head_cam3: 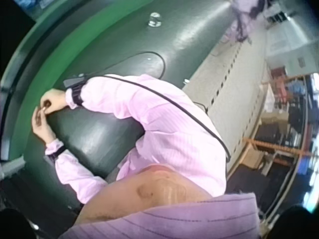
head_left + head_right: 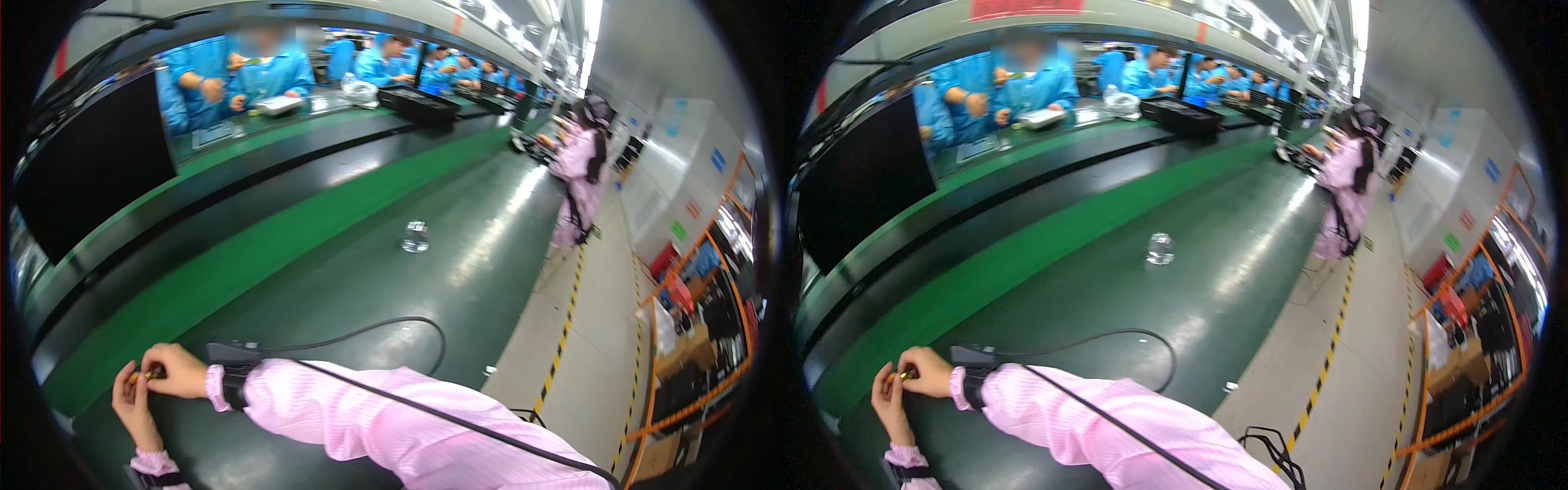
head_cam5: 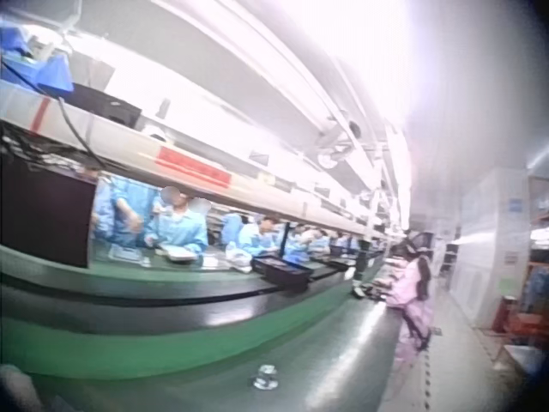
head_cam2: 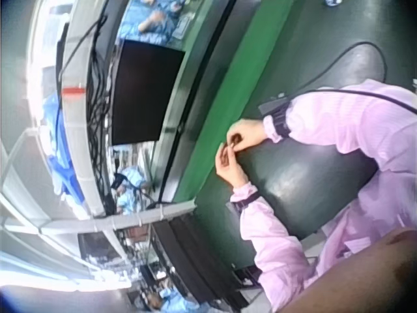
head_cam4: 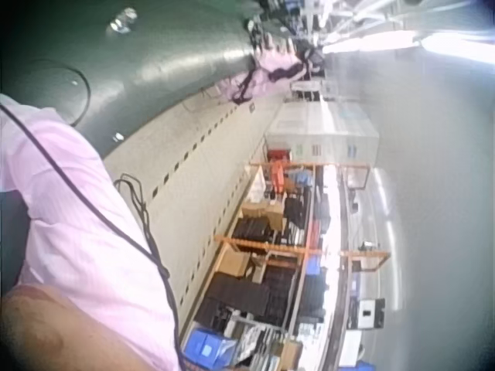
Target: Assemble a small plastic component and then organize monitor panels into foam trays on a storage shelf.
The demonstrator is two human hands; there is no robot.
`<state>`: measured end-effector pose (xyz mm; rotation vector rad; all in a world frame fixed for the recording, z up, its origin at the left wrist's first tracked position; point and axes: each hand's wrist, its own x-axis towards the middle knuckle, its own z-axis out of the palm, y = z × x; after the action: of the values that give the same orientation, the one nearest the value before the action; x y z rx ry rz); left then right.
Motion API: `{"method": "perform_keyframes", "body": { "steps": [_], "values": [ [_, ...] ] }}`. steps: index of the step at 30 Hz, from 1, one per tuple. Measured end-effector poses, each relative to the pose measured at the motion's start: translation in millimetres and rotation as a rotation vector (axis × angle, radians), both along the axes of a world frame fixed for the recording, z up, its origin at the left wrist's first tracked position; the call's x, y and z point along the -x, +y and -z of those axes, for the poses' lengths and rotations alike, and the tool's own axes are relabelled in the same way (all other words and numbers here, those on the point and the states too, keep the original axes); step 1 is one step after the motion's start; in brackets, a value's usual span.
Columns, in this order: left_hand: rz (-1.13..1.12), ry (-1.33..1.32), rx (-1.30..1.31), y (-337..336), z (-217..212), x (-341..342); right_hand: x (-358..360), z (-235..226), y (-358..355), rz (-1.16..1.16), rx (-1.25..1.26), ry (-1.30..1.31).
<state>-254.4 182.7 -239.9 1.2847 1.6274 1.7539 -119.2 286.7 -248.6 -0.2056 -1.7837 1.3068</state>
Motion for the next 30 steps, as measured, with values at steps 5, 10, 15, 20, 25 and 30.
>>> {"method": "perform_keyframes", "body": {
  "steps": [5, 10, 15, 20, 25, 30],
  "values": [
    [-0.011, -0.029, -0.034, 4.0, -4.0, -11.3, -7.4, -2.3, 2.2, 0.098, -0.170, -0.059],
    [-0.062, -0.077, -0.049, 0.4, -10.5, -15.9, -14.3, -13.1, -1.6, 0.083, -0.070, -0.153],
    [-0.062, -0.073, -0.083, 1.9, -10.1, -17.1, -15.3, -12.1, -0.1, 0.116, -0.117, -0.209],
    [-0.001, -0.103, -0.057, -0.5, -14.4, -20.3, -14.8, -10.4, 0.0, 0.134, -0.215, -0.207],
    [0.045, -0.155, -0.031, -0.6, -15.5, -21.8, -12.6, -6.3, 3.1, 0.090, -0.208, -0.186],
    [0.055, -0.159, -0.029, 1.4, -13.5, -22.1, -12.7, -3.1, 4.9, 0.092, -0.228, -0.165]
  ]
}}
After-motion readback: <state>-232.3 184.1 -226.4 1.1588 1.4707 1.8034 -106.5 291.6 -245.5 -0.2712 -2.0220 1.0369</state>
